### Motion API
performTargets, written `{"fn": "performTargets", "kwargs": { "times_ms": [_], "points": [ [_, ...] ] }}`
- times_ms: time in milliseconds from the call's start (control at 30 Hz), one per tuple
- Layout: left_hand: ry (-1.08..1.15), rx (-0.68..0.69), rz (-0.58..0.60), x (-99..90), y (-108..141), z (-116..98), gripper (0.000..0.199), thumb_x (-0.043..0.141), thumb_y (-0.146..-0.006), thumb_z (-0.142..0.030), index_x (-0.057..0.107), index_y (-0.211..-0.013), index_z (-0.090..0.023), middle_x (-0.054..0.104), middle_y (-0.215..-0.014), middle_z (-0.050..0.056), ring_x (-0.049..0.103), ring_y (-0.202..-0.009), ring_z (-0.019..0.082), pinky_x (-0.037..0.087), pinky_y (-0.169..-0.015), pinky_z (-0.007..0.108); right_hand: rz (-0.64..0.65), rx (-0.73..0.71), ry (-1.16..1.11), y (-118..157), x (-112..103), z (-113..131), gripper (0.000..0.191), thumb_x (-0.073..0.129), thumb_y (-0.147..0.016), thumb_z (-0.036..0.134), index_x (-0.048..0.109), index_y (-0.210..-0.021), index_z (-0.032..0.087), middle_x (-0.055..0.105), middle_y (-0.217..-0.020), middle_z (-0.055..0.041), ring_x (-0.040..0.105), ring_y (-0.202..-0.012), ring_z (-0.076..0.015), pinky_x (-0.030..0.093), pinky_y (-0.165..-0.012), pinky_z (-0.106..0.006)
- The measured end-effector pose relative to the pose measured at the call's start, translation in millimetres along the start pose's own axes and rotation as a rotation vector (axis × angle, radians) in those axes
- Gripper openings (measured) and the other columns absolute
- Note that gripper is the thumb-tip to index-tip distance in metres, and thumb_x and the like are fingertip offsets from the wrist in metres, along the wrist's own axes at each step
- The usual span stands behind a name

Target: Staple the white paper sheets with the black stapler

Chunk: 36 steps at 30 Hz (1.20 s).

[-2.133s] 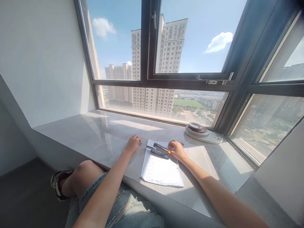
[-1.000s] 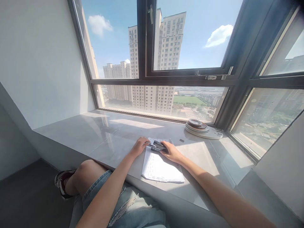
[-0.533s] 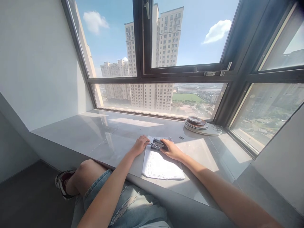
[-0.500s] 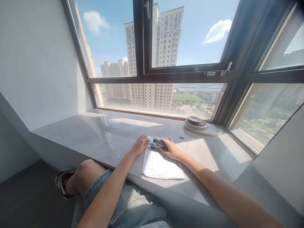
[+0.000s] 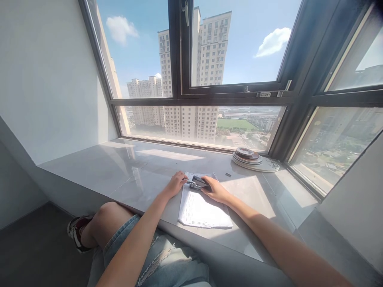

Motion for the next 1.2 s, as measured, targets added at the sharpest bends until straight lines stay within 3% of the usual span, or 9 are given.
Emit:
{"fn": "performTargets", "kwargs": {
  "times_ms": [700, 1200],
  "points": [
    [0.019, -0.010, 0.050, 0.9, 2.2, -4.0, 0.020, 0.049, -0.102, -0.028, 0.068, -0.109, -0.023, 0.061, -0.109, 0.007, 0.058, -0.107, 0.025, 0.044, -0.101, 0.043, 0.009, -0.007, -0.007, -0.3, -1.3, 3.7, 0.028, 0.061, -0.089, 0.024, 0.059, -0.116, 0.021, 0.069, -0.107, -0.0072, 0.063, -0.094, -0.0230, 0.047, -0.083, -0.034],
    [-0.036, -0.005, 0.071, -3.7, 4.4, -19.4, 0.022, 0.049, -0.102, -0.031, 0.069, -0.110, -0.024, 0.064, -0.112, 0.008, 0.058, -0.111, 0.026, 0.041, -0.102, 0.044, -0.003, -0.001, -0.025, 0.5, -1.1, 1.5, 0.032, 0.063, -0.086, 0.023, 0.060, -0.118, 0.020, 0.070, -0.110, -0.0087, 0.064, -0.097, -0.0246, 0.049, -0.085, -0.035]
  ]
}}
Point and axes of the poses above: each hand's wrist, its own y-axis away from the middle knuckle, its own x-axis out of the palm, z = x × y, the point moved 8 cm from there along -y, towards the middle knuckle
